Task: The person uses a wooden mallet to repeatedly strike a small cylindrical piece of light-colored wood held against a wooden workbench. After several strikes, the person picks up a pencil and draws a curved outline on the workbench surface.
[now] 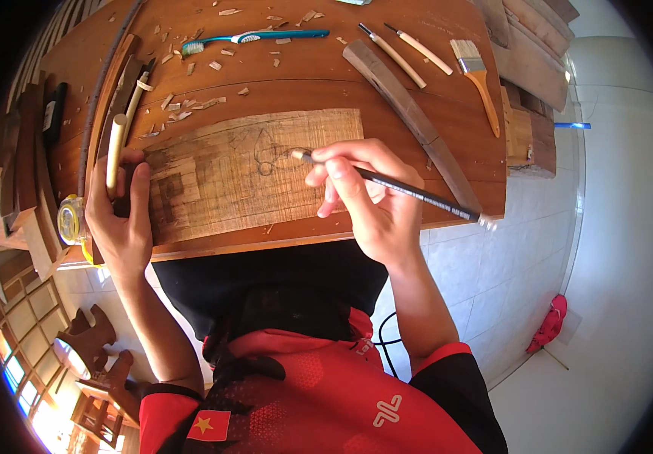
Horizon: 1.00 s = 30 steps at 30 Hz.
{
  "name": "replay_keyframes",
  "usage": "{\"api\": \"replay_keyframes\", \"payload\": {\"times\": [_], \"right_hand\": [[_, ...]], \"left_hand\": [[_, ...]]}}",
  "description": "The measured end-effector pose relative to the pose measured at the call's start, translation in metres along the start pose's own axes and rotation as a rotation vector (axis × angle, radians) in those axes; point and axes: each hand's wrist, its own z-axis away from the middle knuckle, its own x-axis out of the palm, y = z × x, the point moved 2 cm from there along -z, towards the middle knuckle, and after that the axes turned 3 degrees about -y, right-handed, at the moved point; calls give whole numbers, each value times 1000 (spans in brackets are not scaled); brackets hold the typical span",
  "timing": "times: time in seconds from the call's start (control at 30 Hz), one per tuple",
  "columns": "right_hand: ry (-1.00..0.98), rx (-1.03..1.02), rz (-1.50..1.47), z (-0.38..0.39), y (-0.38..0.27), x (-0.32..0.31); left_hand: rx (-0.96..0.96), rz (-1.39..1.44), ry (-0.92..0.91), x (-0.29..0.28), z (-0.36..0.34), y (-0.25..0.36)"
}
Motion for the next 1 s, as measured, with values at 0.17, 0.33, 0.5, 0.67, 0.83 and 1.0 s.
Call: {"api": "replay_keyframes", "payload": {"times": [0.17,0.33,0.5,0.67,0.83,1.0], "right_hand": [[-40,86,142,-20,-13,19],[-136,20,294,-23,0,12],[-156,-65,368,-23,3,13],[-199,-64,370,-22,2,12],[-282,-78,419,-22,0,9],[-222,-6,397,-22,0,10]], "left_hand": [[-10,-31,0,0,0,-1],[3,-34,16,-1,0,1],[32,-38,11,0,1,-2],[28,-47,6,0,1,0],[-3,-15,13,-1,1,-1],[-19,-16,6,-1,1,0]]}}
